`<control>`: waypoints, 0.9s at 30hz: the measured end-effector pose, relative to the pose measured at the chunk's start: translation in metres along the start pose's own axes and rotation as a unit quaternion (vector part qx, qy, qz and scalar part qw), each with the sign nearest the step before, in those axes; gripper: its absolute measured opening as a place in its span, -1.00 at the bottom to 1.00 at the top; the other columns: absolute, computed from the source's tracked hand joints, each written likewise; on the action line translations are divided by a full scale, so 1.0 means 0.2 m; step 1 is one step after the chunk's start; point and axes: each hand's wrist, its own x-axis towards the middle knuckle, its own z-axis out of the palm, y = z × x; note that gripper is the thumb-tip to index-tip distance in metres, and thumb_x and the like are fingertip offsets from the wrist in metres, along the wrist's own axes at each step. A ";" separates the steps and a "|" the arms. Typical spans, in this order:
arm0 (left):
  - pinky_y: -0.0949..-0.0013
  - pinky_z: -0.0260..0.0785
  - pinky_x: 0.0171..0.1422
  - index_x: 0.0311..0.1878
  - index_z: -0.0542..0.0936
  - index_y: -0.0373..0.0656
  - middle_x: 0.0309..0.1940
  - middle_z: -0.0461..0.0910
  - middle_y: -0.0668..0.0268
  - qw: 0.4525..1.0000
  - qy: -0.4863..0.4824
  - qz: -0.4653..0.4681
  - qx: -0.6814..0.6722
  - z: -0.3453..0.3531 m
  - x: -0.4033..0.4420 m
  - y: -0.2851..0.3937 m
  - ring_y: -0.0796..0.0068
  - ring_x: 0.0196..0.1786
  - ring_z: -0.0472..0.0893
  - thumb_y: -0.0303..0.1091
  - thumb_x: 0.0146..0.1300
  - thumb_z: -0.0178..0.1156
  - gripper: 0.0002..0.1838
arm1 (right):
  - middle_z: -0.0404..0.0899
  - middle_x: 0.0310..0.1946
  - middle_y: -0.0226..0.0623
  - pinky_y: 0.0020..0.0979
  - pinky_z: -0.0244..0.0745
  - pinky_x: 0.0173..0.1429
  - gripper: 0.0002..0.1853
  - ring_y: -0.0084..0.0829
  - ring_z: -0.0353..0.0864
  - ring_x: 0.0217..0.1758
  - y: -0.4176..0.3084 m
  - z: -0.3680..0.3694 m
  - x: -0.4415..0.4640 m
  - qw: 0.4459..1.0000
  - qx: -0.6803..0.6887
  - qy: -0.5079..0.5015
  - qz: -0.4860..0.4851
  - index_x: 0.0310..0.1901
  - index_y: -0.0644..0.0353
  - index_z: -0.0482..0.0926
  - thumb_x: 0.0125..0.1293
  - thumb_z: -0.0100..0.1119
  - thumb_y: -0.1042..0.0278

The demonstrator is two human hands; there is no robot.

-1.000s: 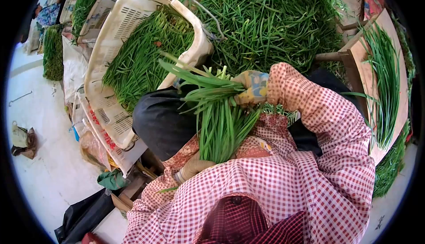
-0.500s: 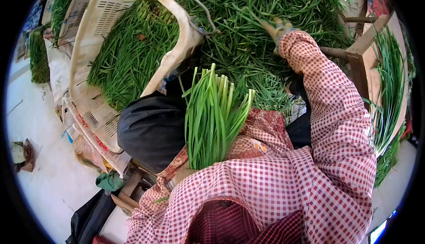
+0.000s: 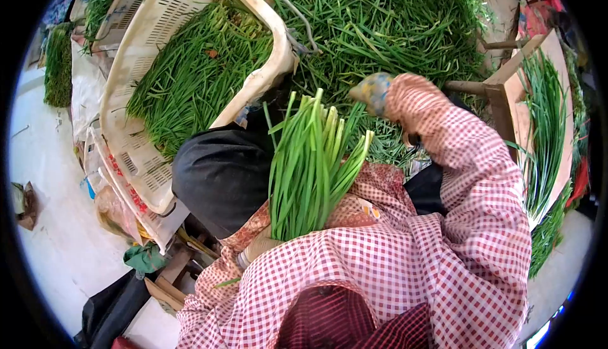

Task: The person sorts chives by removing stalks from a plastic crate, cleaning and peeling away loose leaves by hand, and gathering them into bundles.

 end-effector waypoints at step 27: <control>0.22 0.44 0.12 0.25 0.33 -0.34 0.08 0.52 0.10 0.984 0.012 0.069 0.163 0.04 -0.04 -0.02 0.30 0.01 0.57 -0.62 -0.03 0.18 -0.34 | 0.24 0.29 0.02 -0.15 0.13 0.46 -0.26 -0.04 0.19 0.40 0.78 0.94 -2.07 0.709 0.071 0.471 0.520 0.35 0.06 0.20 0.09 0.24 0.31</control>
